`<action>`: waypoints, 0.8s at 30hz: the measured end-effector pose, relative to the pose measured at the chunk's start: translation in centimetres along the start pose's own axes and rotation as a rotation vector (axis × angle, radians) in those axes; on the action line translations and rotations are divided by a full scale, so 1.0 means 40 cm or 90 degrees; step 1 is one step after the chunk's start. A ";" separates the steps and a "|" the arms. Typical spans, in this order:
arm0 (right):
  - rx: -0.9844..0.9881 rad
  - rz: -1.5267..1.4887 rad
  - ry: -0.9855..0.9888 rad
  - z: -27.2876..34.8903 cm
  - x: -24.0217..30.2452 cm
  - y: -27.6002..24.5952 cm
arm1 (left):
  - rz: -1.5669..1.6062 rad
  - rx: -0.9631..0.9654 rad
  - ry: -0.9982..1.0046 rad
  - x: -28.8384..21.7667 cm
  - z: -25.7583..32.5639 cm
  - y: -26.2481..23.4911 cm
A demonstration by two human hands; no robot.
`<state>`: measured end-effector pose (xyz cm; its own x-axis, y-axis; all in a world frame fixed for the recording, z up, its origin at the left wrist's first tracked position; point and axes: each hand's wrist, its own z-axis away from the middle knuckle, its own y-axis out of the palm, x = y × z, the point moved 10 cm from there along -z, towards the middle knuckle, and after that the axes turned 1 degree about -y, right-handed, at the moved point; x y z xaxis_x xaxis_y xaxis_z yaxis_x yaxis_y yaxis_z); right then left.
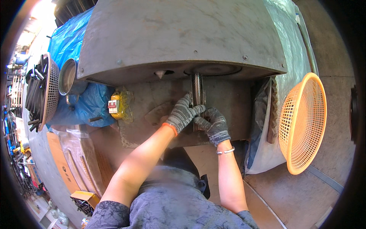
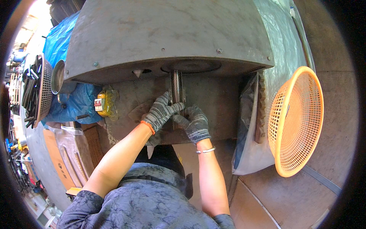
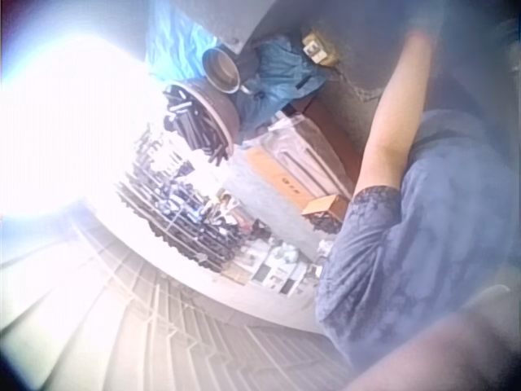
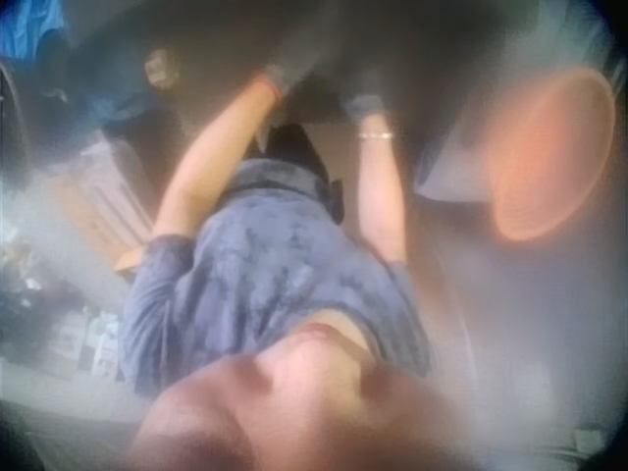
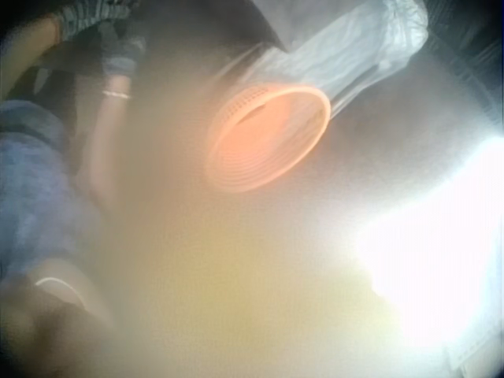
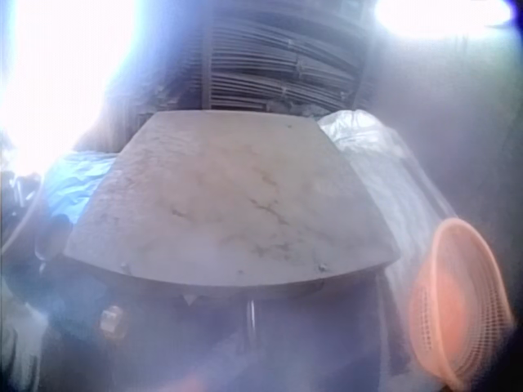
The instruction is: The person uses a polishing machine to smooth the inner and outer surfaces of metal tubes, periodically dipping them into a liquid and wiping them.
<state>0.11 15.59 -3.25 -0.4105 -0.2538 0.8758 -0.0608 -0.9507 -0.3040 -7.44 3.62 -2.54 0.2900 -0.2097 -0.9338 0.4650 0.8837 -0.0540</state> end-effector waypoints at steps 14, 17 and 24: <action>-0.008 0.110 0.016 -0.003 0.031 -0.007 | 0.029 0.000 -0.056 0.018 -0.003 0.006; 0.012 0.002 0.021 0.004 0.008 -0.005 | 0.005 0.010 -0.065 0.003 0.004 0.006; -0.006 0.168 0.029 0.002 0.063 -0.012 | 0.020 0.011 -0.064 0.009 0.003 0.006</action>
<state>-0.82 15.38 -0.86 -0.4544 -0.4837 0.7481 0.0453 -0.8512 -0.5229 -7.12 3.70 -2.85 0.3863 -0.2231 -0.8950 0.4678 0.8836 -0.0184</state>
